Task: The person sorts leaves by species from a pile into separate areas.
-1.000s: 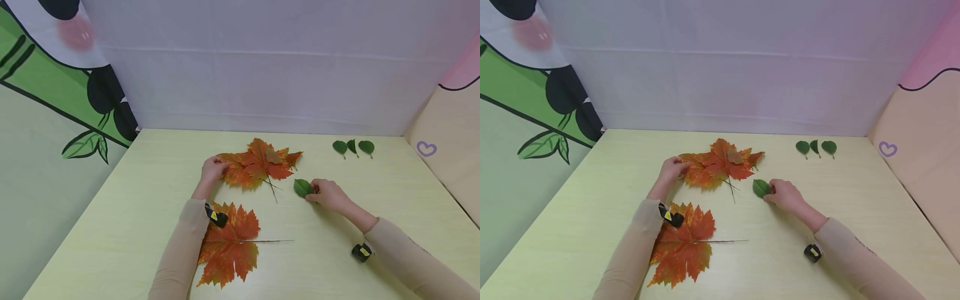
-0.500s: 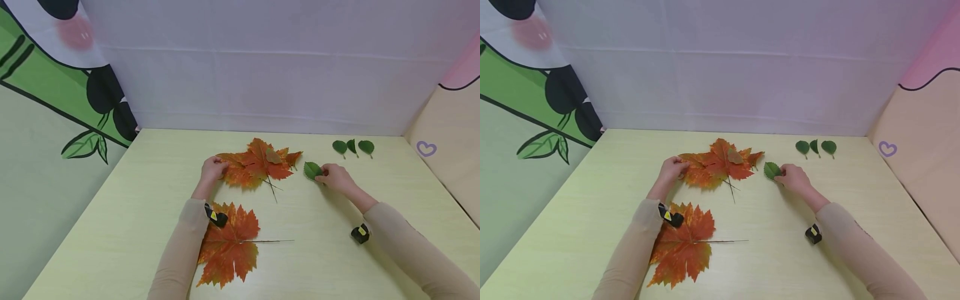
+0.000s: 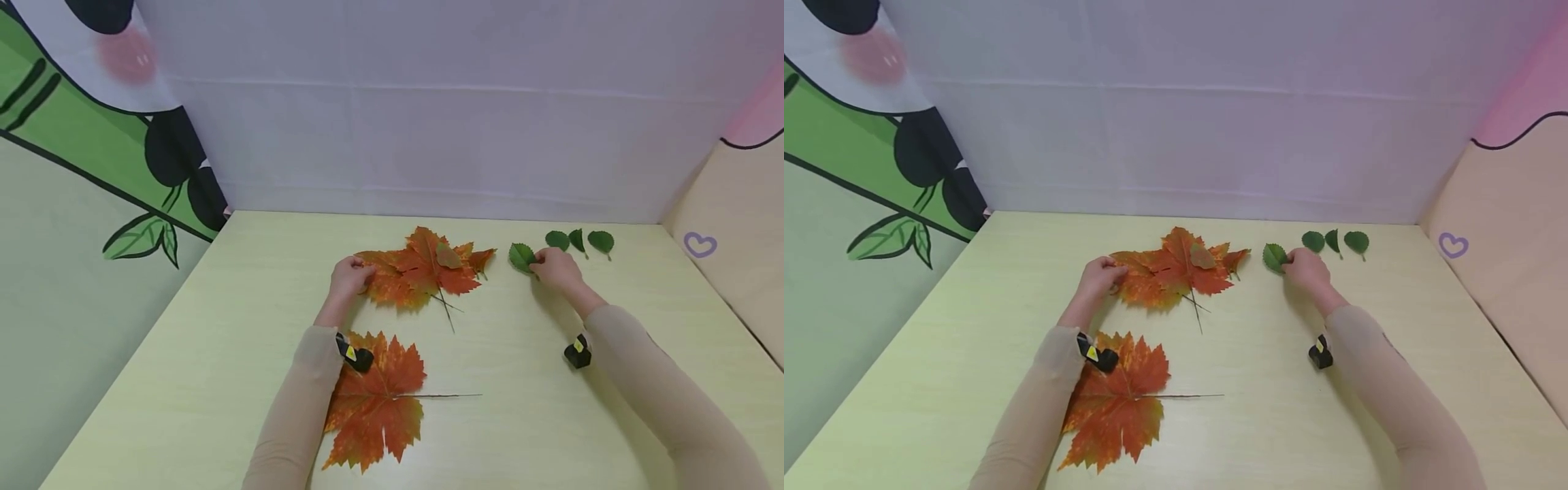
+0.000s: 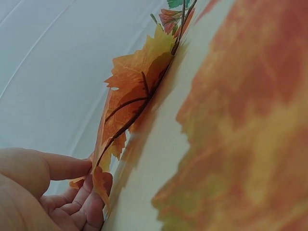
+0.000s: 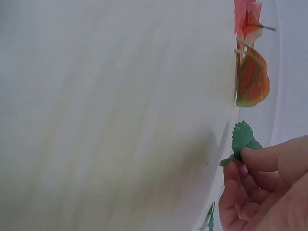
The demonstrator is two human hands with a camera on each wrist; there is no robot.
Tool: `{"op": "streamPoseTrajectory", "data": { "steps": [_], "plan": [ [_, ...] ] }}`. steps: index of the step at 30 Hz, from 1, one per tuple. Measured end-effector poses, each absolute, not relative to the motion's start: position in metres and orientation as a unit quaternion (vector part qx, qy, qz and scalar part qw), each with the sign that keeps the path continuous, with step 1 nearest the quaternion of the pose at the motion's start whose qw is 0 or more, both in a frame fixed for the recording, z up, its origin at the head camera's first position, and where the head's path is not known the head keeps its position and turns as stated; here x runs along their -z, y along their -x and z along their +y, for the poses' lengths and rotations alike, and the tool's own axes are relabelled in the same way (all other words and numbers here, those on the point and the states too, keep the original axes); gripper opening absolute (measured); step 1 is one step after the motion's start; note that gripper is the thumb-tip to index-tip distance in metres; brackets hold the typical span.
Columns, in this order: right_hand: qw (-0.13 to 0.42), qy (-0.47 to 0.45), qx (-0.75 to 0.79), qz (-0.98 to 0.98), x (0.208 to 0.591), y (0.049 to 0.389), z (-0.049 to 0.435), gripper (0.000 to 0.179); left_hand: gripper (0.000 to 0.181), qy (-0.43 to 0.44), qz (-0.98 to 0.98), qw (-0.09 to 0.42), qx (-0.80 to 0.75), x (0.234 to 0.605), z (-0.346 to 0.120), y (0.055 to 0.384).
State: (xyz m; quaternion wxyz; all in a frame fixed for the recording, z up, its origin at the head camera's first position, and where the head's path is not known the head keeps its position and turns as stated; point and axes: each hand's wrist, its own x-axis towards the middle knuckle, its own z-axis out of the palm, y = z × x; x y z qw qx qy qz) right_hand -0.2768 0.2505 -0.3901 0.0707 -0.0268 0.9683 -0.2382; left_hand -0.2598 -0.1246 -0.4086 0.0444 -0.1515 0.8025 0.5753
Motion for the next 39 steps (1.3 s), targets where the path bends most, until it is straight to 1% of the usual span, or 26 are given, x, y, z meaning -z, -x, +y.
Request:
{"op": "streamPoseTrajectory", "data": {
  "steps": [4,9,11,15,19,23,35,39],
  "plan": [
    [0.071,-0.003,0.245,0.967,0.39,0.287,0.254,0.035,0.028,0.151,0.803,0.044,-0.574,0.406,-0.124,0.26],
    [0.062,-0.037,0.257,0.964,0.39,0.297,0.257,0.024,0.03,0.15,0.808,0.041,-0.568,0.406,-0.125,0.26],
    [0.057,-0.05,0.265,0.961,0.389,0.3,0.258,0.023,0.03,0.15,0.809,0.041,-0.567,0.406,-0.126,0.26],
    [0.059,-0.075,0.269,0.958,0.39,0.306,0.261,0.03,0.031,0.152,0.805,0.039,-0.572,0.406,-0.126,0.26],
    [0.076,-0.11,0.271,0.953,0.392,0.311,0.264,0.039,0.032,0.15,0.804,0.038,-0.574,0.407,-0.125,0.26],
    [0.081,-0.142,0.275,0.948,0.393,0.314,0.265,0.04,0.032,0.149,0.803,0.038,-0.576,0.408,-0.125,0.26],
    [0.055,-0.149,0.253,0.954,0.398,0.315,0.273,0.045,0.032,0.15,0.801,0.043,-0.578,0.409,-0.123,0.261],
    [0.054,-0.13,0.25,0.958,0.398,0.316,0.273,0.045,0.031,0.154,0.803,0.039,-0.575,0.409,-0.124,0.26]
  ]
}}
